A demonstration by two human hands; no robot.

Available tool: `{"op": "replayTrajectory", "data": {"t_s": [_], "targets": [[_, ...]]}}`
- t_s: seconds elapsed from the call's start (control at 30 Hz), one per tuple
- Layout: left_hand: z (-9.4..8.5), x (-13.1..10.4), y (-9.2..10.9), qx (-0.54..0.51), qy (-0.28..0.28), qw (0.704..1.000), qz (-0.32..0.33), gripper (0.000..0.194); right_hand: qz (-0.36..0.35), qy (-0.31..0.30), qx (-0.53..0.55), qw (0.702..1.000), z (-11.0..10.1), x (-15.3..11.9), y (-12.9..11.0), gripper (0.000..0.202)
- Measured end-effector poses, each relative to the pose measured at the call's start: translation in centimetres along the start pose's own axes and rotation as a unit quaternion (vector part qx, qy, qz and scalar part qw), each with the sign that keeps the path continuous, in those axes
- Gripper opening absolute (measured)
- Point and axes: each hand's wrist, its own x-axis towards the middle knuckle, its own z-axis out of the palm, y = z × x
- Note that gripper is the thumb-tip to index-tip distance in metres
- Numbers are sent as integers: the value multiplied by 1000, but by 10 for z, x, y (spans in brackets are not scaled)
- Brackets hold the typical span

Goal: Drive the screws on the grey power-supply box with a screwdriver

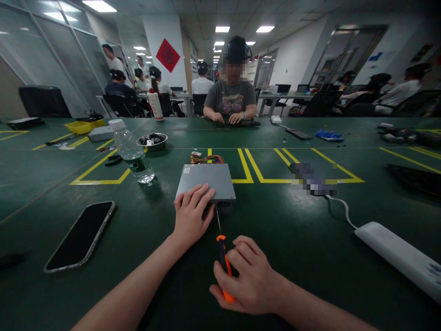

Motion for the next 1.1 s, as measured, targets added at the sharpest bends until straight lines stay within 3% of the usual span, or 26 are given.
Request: {"op": "replayTrajectory", "data": {"t_s": [0.1,0.27,0.43,0.67,0.83,0.97,1.1], "targets": [[0,0,0,0,-2,1000,-3,36,-2,5,-4,1000,3,-2,0,29],[-1,-1,0,-1,-10,1000,-3,34,-1,22,-7,1000,1,-8,-1,12],[0,-2,0,0,-7,1000,-7,34,-18,18,-22,999,-3,-6,-2,14],[-1,-2,1,-1,-6,1000,-1,35,20,-43,-21,999,-1,-6,3,34],[-1,-1,0,-3,-3,1000,-2,36,15,-50,4,999,-2,-10,2,20],[0,-1,0,-2,-1,1000,0,37,22,-69,8,997,-5,-8,0,19],[0,-1,0,2,-2,1000,0,36,23,-49,3,999,-4,-5,0,22]]}}
